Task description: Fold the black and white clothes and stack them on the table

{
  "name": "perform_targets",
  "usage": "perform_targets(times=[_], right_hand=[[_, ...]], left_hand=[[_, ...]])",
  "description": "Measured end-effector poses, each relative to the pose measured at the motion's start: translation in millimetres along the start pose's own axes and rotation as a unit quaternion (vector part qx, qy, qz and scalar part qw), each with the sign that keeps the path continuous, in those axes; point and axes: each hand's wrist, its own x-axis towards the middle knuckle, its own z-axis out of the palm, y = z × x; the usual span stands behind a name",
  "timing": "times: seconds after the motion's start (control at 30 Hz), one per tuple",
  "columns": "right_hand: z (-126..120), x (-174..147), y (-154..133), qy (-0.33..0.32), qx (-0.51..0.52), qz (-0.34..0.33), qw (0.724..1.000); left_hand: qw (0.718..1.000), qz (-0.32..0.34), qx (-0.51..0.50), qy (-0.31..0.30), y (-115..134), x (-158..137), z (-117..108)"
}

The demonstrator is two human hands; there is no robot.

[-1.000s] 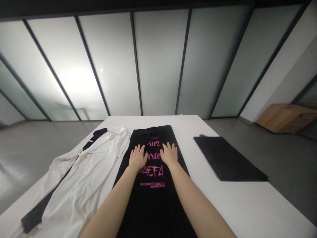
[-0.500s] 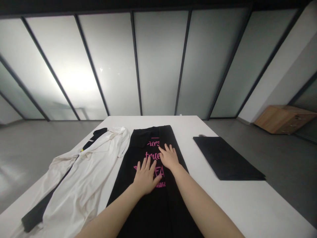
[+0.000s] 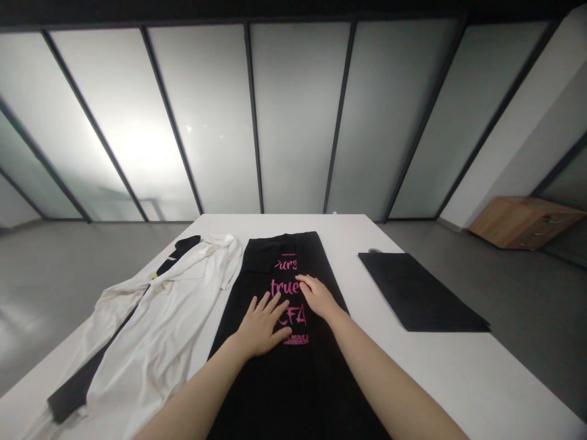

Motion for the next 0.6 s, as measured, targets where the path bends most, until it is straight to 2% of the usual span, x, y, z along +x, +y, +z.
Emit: perform_targets(times=[0.07,0.2,0.3,0.43,0.6], right_hand=[[-5.8,-11.2,7.5,0.027,0.028,0.016,0.999],[-25.9,-39.1,30.4,0.082,-0.051,0.121,0.988],[-42.5,-56.9,44.5,0.092,-0.053,0.149,0.983],[-54.1,-67.7,48.4,0.069,0.000,0.195,0.978],[-54.6,-69.9,45.0,0.003,-0.008,0.233,0.972]], left_hand=[[0.999,-0.043,-0.004,0.016,-14.5,0.7,-5.5],[0.992,-0.105,-0.037,0.053,-48.8,1.8,-20.3],[0.983,-0.131,-0.076,0.107,-73.1,3.5,-29.5],[0.960,-0.139,-0.137,0.201,-93.7,5.6,-31.1],[0.950,-0.141,-0.150,0.236,-106.1,6.1,-24.2]])
